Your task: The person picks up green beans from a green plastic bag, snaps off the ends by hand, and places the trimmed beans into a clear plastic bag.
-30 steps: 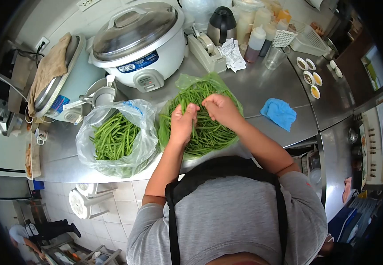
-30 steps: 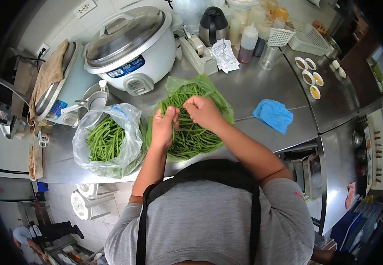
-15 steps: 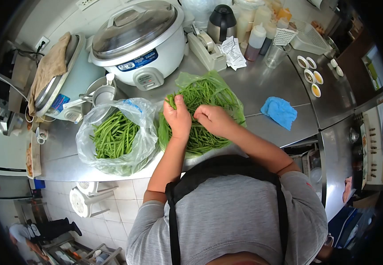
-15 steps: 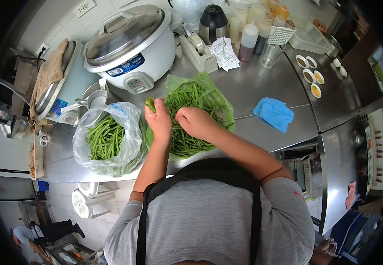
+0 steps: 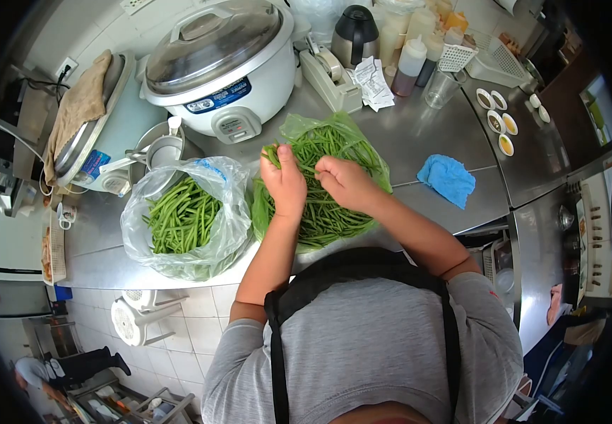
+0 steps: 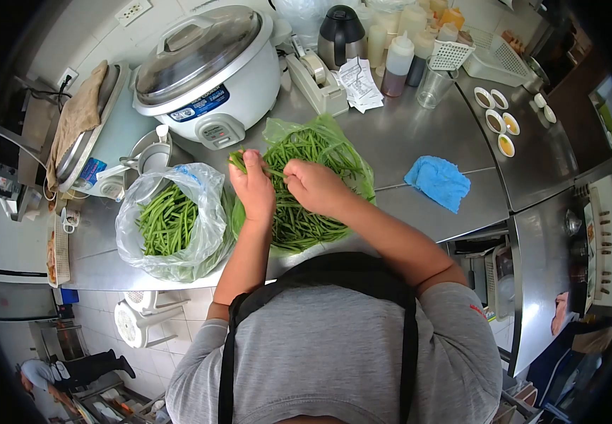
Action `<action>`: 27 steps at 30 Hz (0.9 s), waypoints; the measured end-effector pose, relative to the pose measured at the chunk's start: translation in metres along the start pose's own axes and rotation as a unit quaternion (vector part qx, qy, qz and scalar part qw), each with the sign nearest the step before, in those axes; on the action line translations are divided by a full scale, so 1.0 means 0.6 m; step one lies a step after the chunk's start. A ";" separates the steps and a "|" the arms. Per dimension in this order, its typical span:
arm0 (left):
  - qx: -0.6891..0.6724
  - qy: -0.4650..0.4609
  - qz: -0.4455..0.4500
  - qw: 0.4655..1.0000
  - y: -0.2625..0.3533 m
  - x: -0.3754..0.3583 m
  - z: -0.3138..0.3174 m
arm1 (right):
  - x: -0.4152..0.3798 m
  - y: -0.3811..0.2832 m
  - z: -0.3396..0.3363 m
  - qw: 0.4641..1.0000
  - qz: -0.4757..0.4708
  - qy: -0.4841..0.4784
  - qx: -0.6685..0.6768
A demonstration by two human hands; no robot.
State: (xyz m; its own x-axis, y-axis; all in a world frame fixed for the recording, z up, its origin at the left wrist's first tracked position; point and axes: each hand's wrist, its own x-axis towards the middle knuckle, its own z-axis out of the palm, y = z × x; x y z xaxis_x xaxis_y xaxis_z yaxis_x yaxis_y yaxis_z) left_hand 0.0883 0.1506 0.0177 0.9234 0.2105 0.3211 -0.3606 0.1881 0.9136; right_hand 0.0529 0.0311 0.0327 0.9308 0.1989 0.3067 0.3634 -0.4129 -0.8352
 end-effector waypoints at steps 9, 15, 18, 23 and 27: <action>0.028 -0.042 -0.086 0.995 -0.039 -0.004 -0.007 | 0.016 0.016 -0.024 0.992 0.097 -0.023 0.075; -0.099 -0.063 -0.148 0.982 -0.031 0.011 -0.028 | -0.004 0.083 -0.048 0.930 0.026 -0.107 -0.351; -0.024 -0.093 -0.200 0.975 -0.019 0.011 -0.029 | -0.021 0.098 -0.036 0.894 0.009 -0.118 -0.433; 0.136 -0.190 -0.115 0.966 -0.024 0.001 -0.024 | -0.019 0.096 -0.032 0.895 0.000 -0.112 -0.431; 0.277 -0.323 -0.115 0.898 -0.022 -0.005 -0.027 | -0.003 0.053 -0.042 0.919 -0.062 -0.052 -0.385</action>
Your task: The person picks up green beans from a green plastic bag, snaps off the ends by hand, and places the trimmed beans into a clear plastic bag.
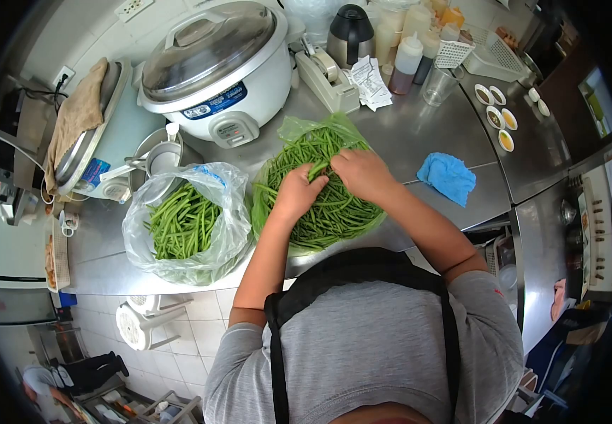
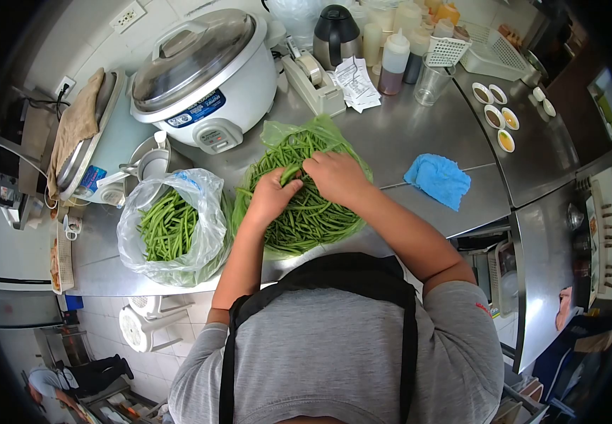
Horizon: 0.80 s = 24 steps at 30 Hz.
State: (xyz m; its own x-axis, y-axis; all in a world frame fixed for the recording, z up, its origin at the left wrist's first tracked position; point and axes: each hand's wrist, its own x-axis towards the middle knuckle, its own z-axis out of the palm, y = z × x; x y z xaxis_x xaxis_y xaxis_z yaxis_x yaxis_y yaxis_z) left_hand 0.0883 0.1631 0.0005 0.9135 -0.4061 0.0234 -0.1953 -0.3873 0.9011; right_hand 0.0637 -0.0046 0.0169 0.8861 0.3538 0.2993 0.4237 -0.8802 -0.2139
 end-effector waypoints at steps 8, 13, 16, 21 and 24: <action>-0.074 0.064 0.066 0.993 0.024 -0.003 -0.008 | 0.016 -0.021 -0.019 0.843 0.190 0.115 0.491; -0.461 0.014 -0.056 0.886 0.038 -0.009 -0.052 | 0.005 -0.001 -0.011 0.910 0.137 -0.022 0.390; -0.516 0.003 -0.061 0.854 0.035 -0.012 -0.060 | 0.004 -0.011 0.008 0.895 0.122 -0.031 0.428; -0.564 -0.010 -0.042 0.825 0.039 -0.017 -0.059 | 0.009 -0.011 0.009 0.788 0.161 -0.123 0.581; -0.537 0.006 -0.036 0.842 0.038 -0.017 -0.055 | 0.008 -0.015 -0.005 0.756 0.200 -0.126 0.611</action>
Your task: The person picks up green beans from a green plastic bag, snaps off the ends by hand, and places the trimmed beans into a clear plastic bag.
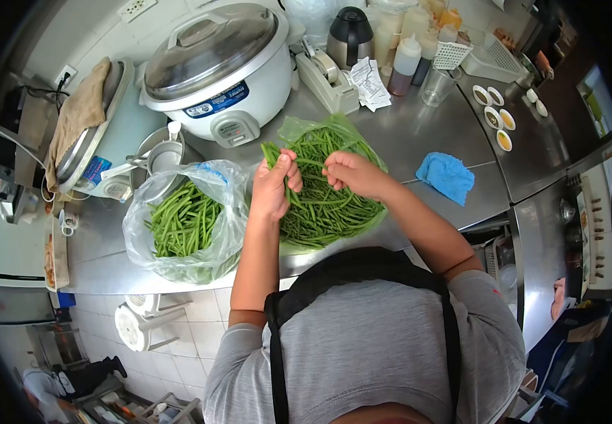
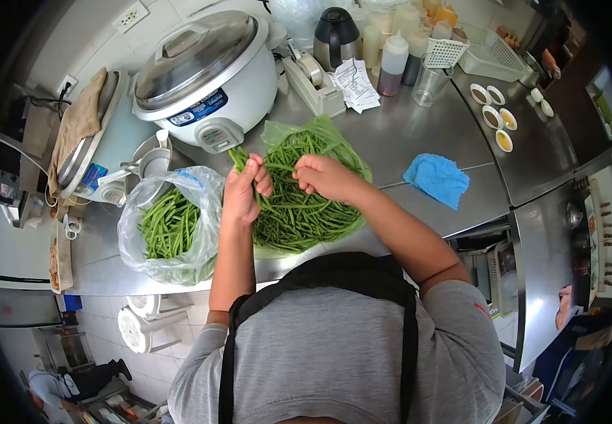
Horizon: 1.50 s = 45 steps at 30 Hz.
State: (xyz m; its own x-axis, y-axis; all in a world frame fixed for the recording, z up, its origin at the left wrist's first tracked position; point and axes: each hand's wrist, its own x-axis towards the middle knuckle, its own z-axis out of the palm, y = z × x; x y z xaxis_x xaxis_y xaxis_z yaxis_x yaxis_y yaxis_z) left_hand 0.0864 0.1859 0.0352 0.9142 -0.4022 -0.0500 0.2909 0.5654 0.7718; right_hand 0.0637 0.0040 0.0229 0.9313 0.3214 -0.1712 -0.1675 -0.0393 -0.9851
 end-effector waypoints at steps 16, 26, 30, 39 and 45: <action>0.389 -0.094 0.094 0.911 -0.033 -0.028 0.060 | -0.002 -0.005 -0.007 0.908 -0.027 0.133 -0.396; 0.358 0.016 0.024 0.933 -0.043 -0.017 0.028 | -0.023 -0.025 -0.048 0.928 0.040 0.148 -0.339; 0.348 0.066 0.172 0.919 -0.058 0.003 0.002 | -0.047 -0.001 -0.034 0.793 0.121 0.054 -0.594; 0.347 0.035 0.074 0.934 -0.065 0.001 0.029 | -0.081 -0.067 -0.049 0.735 0.043 0.126 -0.665; 0.479 -0.027 0.093 0.873 -0.079 0.002 0.059 | -0.091 -0.117 -0.039 0.764 -0.166 0.134 -0.609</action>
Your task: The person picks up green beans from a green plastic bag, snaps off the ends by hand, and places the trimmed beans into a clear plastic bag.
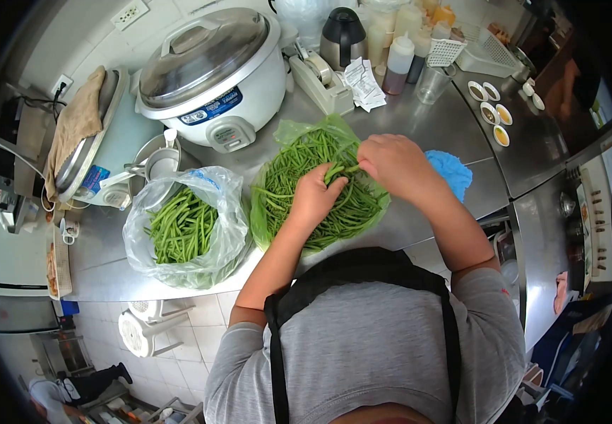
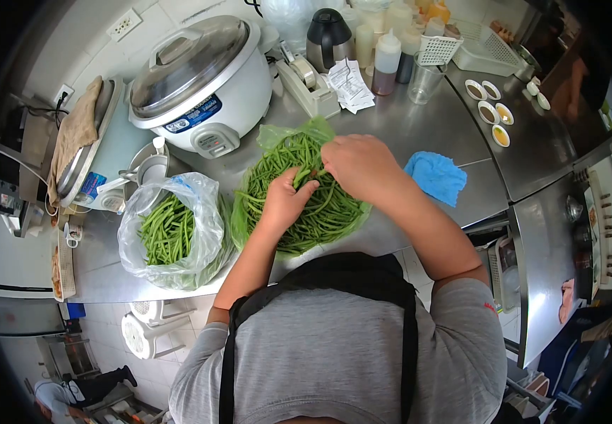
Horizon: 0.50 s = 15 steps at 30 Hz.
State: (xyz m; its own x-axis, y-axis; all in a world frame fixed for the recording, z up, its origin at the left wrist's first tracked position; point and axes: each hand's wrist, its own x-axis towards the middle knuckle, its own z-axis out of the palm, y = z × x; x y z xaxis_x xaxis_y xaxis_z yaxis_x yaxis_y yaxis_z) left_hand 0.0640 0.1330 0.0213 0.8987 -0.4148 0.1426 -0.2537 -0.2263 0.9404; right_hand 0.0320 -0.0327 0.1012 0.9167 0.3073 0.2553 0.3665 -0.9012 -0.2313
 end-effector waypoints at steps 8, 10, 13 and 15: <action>0.079 0.003 -0.014 0.997 0.001 0.001 -0.018 | 0.007 0.003 0.030 0.996 -0.056 0.060 0.025; 0.083 0.002 -0.017 0.996 0.003 0.000 -0.030 | 0.009 0.011 0.033 0.996 -0.056 0.072 -0.014; 0.064 0.002 -0.019 0.998 0.002 -0.001 -0.041 | 0.008 0.018 0.045 0.995 -0.053 0.070 -0.046; 0.028 0.005 -0.013 1.000 -0.001 -0.001 -0.041 | 0.010 0.023 0.064 0.994 -0.045 0.099 0.012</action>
State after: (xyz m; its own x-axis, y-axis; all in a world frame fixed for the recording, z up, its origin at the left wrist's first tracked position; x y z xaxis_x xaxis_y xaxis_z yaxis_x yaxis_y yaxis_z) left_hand 0.0725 0.1553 0.0281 0.9088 -0.3990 0.1217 -0.2495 -0.2861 0.9252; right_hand 0.0489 -0.0317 0.0634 0.8316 0.3188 0.4547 0.4520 -0.8642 -0.2208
